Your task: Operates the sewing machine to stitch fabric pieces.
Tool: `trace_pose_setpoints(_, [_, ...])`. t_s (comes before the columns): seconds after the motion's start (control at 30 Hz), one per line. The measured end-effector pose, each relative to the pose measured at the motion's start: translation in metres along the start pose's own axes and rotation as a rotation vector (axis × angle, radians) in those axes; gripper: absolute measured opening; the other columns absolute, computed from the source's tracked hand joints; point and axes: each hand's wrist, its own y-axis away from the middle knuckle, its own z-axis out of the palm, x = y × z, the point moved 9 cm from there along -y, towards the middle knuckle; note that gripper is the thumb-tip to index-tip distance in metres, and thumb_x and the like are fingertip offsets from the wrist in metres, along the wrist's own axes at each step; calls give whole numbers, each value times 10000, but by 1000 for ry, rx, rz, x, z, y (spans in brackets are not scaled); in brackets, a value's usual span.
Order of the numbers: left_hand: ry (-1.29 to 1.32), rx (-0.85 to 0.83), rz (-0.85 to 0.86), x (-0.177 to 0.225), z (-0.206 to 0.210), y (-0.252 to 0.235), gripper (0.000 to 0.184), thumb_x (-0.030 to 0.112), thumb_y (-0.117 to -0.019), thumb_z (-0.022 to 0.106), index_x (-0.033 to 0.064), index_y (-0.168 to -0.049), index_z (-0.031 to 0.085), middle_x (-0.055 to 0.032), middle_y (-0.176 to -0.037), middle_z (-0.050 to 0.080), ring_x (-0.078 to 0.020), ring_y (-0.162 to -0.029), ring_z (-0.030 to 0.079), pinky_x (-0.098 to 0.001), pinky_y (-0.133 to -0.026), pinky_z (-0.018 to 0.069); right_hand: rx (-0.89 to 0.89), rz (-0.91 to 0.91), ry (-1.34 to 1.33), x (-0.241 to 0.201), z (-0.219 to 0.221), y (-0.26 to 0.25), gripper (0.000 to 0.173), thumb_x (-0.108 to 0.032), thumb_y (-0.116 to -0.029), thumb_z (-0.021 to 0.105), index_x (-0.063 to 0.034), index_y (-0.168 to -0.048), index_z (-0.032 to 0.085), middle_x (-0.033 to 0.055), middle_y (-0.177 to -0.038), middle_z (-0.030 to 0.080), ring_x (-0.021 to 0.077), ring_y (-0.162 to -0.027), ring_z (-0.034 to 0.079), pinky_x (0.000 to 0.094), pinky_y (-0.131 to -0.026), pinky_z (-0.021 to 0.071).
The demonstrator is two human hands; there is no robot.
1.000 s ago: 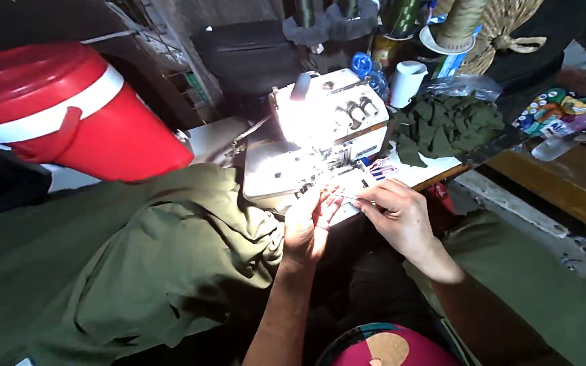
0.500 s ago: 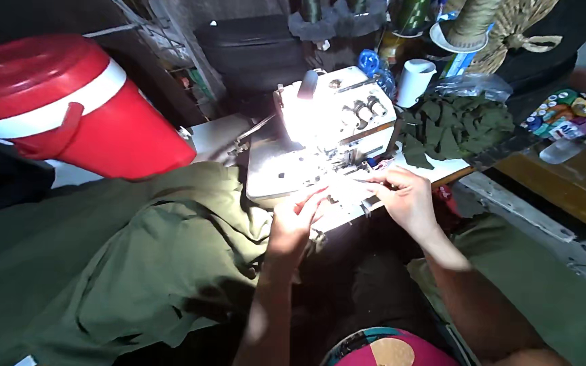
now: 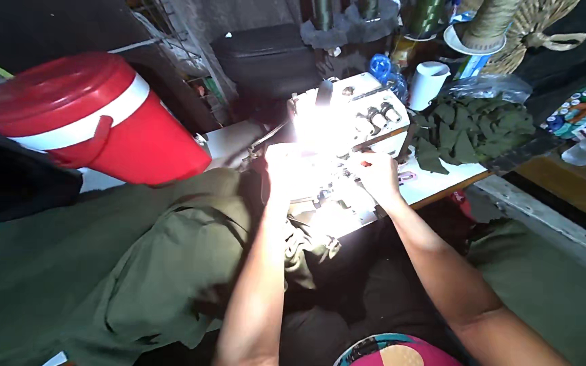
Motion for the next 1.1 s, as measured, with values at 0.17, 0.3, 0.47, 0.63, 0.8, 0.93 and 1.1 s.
trace_pose_setpoints(0.17, [-98,-85,-66,1,17,-11,226,116,-986,645,-62,-1121,679,-222,-1140,679,-298,-1085,654,-456,-990,502,-18,31,-60,5,8,-1,126,-154,-940,741,-58,-1008,786,135,-938,746,284,-846,704,536,-784,559])
trace_pose_setpoints(0.3, [-323,-198,76,-7,30,-12,239,148,-987,634,-31,-1135,689,-226,-1194,665,-371,-1169,624,-535,-1033,470,-22,29,-50,9,12,0,95,-84,-941,710,-49,-990,782,133,-930,745,264,-827,704,513,-782,568])
trace_pose_setpoints(0.47, [-165,-227,85,-13,35,1,296,87,-975,651,-8,-1253,614,-255,-1278,610,-413,-1182,599,-586,-1002,473,-19,26,-56,-1,19,-1,92,-145,-928,752,-74,-976,787,120,-911,752,279,-838,711,539,-784,558])
trace_pose_setpoints(0.63, [-175,-272,-85,-15,36,-13,300,173,-1008,624,-44,-1215,627,-238,-1160,660,-349,-1080,652,-526,-963,510,-42,8,-82,-9,24,-8,130,-186,-927,759,-89,-1008,789,115,-920,750,268,-832,708,529,-768,567])
trace_pose_setpoints(0.8, [-183,-266,-184,-7,37,-15,256,128,-1015,598,-83,-1158,623,-251,-1089,644,-350,-1008,642,-511,-911,513,-88,0,-116,-7,24,-14,104,-178,-927,757,-108,-997,790,94,-847,737,216,-662,674,465,-647,571])
trace_pose_setpoints(0.93, [-308,-224,-168,-32,47,-26,324,193,-1003,612,-48,-1219,621,-256,-1178,646,-384,-1122,630,-562,-982,489,-113,-48,-146,-7,24,-18,128,-182,-903,787,-94,-996,791,81,-885,754,197,-731,698,449,-713,583])
trace_pose_setpoints(1.1, [-285,-162,-163,-7,33,-14,279,148,-1011,602,-82,-1161,654,-282,-1187,656,-412,-1153,628,-563,-1018,469,-102,-134,-95,-6,6,-10,111,-161,-922,761,-62,-969,777,96,-913,734,206,-833,688,448,-783,564])
